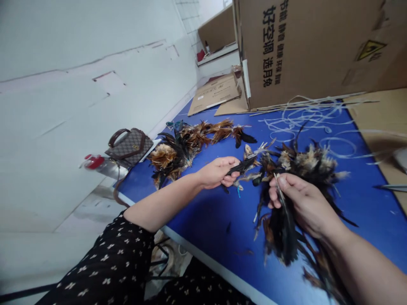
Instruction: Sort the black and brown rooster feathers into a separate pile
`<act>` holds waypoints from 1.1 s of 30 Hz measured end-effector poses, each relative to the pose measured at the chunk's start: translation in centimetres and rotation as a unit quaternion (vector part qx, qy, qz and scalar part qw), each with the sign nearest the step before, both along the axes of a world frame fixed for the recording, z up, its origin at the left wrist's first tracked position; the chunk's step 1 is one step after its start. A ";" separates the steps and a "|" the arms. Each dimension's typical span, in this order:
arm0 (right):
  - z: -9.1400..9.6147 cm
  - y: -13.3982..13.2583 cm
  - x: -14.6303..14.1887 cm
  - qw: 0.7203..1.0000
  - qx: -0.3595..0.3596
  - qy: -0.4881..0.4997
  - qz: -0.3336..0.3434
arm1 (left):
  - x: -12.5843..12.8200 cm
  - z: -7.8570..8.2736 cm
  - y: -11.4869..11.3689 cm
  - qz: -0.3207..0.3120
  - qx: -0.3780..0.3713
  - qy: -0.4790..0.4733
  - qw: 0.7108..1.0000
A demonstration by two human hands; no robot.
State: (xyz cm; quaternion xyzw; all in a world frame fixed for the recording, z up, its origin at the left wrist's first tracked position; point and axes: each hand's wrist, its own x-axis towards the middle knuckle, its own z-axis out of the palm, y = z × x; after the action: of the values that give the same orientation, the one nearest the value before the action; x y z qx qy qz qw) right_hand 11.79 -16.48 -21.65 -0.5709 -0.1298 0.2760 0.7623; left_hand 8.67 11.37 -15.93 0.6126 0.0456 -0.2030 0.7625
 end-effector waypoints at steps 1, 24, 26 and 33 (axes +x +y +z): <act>0.2 0.1 0.0 1.000 0.016 0.011 -0.007 | -0.4 -0.2 -0.5 -0.004 -0.003 0.002 1.000; 2.5 0.5 -1.6 0.981 0.083 -0.035 -0.172 | -3.0 -3.9 -6.3 0.043 0.564 -0.441 0.697; 2.4 0.6 -1.6 0.980 0.074 -0.040 -0.178 | -3.3 -3.6 -6.5 0.036 0.569 -0.430 0.700; 1.6 0.8 -1.7 0.983 0.053 -0.086 -0.153 | -3.4 -3.0 -7.4 0.040 0.465 -0.379 0.799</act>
State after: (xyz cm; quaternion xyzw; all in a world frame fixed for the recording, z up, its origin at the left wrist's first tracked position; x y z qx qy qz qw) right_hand 10.12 -15.70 -20.07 -0.5648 -0.1201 0.0986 0.8105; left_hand 5.26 3.98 -18.90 0.9192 -0.1340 0.1218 0.3498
